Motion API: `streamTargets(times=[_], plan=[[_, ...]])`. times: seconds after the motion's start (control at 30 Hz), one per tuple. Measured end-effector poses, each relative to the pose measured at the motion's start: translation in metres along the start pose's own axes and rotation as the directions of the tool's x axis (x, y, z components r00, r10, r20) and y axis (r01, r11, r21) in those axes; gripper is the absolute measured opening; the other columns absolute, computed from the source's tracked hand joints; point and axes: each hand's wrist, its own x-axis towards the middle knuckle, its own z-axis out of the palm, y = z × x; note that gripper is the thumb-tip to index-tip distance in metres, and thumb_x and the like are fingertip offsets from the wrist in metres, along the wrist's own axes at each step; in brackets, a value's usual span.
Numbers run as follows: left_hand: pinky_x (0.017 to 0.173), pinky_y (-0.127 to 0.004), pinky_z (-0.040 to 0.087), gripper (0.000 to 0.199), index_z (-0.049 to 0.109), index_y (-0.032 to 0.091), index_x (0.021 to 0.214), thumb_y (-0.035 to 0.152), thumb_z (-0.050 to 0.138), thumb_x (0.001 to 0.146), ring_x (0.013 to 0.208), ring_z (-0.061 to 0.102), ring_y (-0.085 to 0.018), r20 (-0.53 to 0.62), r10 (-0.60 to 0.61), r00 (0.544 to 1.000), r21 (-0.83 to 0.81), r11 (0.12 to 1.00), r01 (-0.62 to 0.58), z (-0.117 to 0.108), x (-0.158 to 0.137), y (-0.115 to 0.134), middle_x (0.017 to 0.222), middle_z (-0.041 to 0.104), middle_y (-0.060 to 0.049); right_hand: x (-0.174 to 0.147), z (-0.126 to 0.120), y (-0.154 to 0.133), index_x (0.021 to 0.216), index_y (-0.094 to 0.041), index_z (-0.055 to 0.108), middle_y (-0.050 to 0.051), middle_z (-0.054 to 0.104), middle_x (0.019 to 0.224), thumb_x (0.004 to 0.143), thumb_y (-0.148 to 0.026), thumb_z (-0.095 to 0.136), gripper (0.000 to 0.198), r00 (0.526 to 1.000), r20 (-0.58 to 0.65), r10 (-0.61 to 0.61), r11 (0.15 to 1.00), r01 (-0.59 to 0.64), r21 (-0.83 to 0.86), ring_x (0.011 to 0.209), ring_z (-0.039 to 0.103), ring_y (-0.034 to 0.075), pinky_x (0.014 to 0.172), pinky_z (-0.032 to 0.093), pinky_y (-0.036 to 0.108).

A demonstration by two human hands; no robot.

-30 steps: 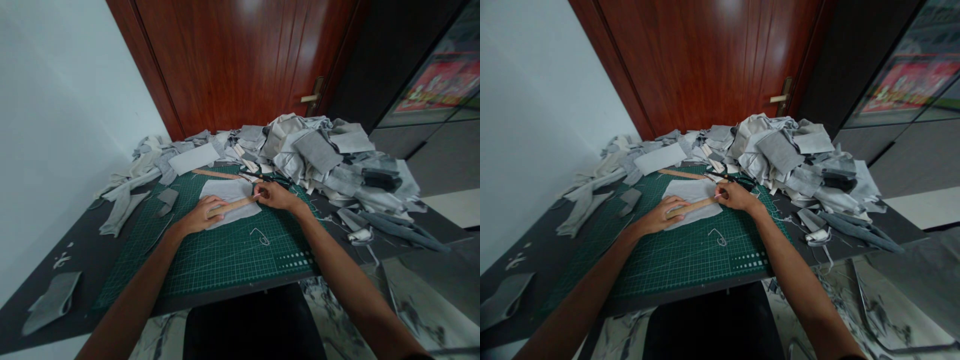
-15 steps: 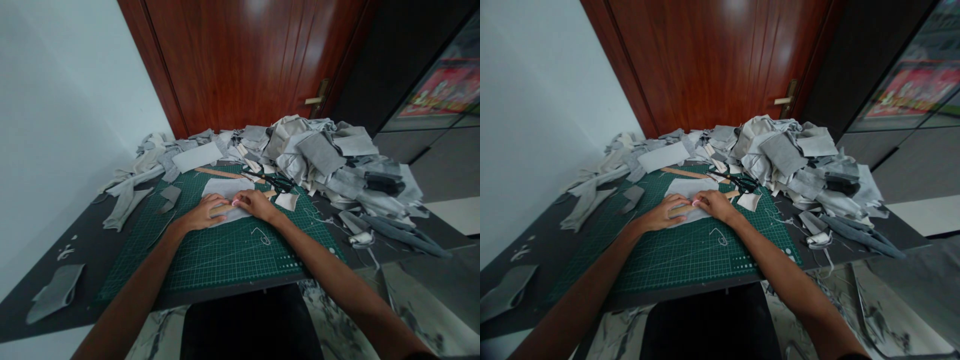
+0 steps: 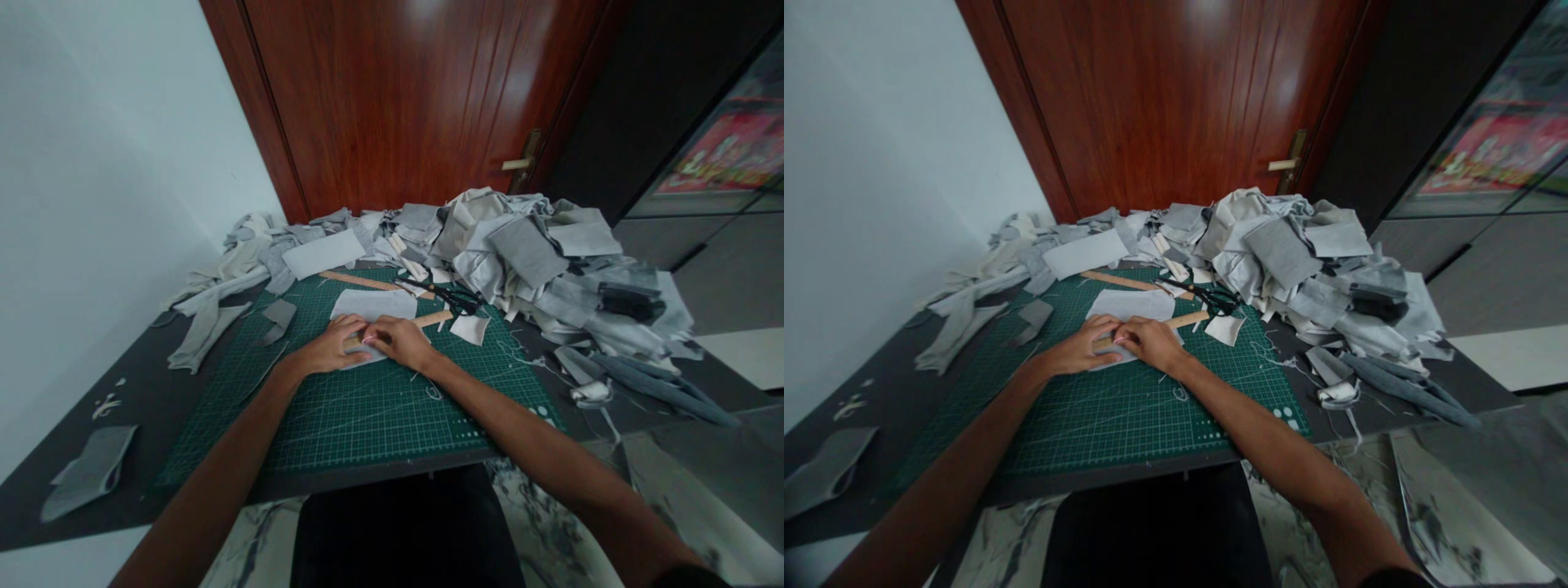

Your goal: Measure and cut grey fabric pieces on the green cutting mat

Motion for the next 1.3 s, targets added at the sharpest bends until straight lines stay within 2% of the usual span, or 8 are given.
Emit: streamTargets(times=[0.3, 0.53, 0.7, 0.93, 1.13, 1.3], plan=[[0.103, -0.041, 0.039, 0.042, 0.058, 0.02, 0.109, 0.055, 0.066, 0.086, 0.114, 0.05, -0.027, 0.011, -0.013, 1.0, 0.004, 1.0, 0.012, 0.0, 0.001, -0.001, 0.116, 0.056, -0.008, 0.001, 0.003, 0.001, 0.095, -0.019, 0.072, 0.002, 0.07, 0.093, 0.094, -0.025, 0.066, 0.008, 1.0, 0.018, -0.009, 0.999, 0.01, -0.048, 0.079, 0.061, 0.014, 0.069, 0.038, 0.024], [0.105, -0.041, 0.038, 0.042, 0.061, 0.021, 0.115, 0.053, 0.065, 0.088, 0.117, 0.049, -0.026, 0.011, 0.007, 1.0, -0.006, 1.0, -0.007, 0.0, -0.001, -0.005, 0.12, 0.056, -0.008, 0.001, -0.005, -0.001, 0.096, -0.02, 0.074, 0.003, 0.072, 0.095, 0.095, -0.026, 0.066, 0.01, 0.999, 0.043, 0.002, 0.992, 0.004, -0.129, 0.081, 0.063, 0.015, 0.067, 0.035, 0.024], [0.106, -0.041, 0.038, 0.04, 0.062, 0.023, 0.117, 0.052, 0.065, 0.089, 0.119, 0.049, -0.026, 0.016, 0.011, 1.0, 0.003, 1.0, -0.011, 0.0, -0.002, -0.006, 0.122, 0.056, -0.007, 0.001, -0.013, 0.005, 0.099, -0.022, 0.076, 0.002, 0.073, 0.096, 0.093, -0.025, 0.068, 0.011, 0.998, 0.049, 0.027, 0.993, -0.021, -0.117, 0.08, 0.064, 0.015, 0.068, 0.037, 0.023], [0.113, -0.047, 0.034, 0.048, 0.06, 0.025, 0.128, 0.053, 0.065, 0.089, 0.127, 0.048, -0.029, 0.033, -0.033, 0.999, 0.007, 0.999, 0.033, 0.001, -0.004, -0.005, 0.132, 0.054, -0.009, -0.004, -0.029, 0.018, 0.097, -0.023, 0.079, 0.003, 0.074, 0.093, 0.091, -0.027, 0.07, 0.011, 0.996, 0.063, 0.069, 0.984, -0.058, -0.166, 0.077, 0.064, 0.014, 0.065, 0.037, 0.022], [0.113, -0.047, 0.033, 0.049, 0.06, 0.023, 0.129, 0.053, 0.064, 0.09, 0.128, 0.047, -0.029, 0.055, -0.037, 0.998, 0.033, 0.999, 0.035, -0.001, -0.005, -0.003, 0.132, 0.053, -0.011, -0.013, -0.052, 0.028, 0.095, -0.023, 0.079, 0.003, 0.075, 0.091, 0.089, -0.026, 0.071, 0.01, 0.987, 0.065, 0.15, 0.964, -0.132, -0.229, 0.077, 0.066, 0.014, 0.066, 0.038, 0.022], [0.111, -0.045, 0.035, 0.049, 0.06, 0.025, 0.129, 0.054, 0.063, 0.091, 0.127, 0.047, -0.028, 0.054, -0.022, 0.998, 0.047, 0.999, 0.019, -0.002, -0.006, -0.003, 0.131, 0.053, -0.01, -0.018, -0.067, 0.036, 0.092, -0.024, 0.08, 0.003, 0.076, 0.09, 0.089, -0.027, 0.072, 0.009, 0.983, 0.06, 0.171, 0.957, -0.151, -0.249, 0.079, 0.067, 0.015, 0.066, 0.039, 0.022]])
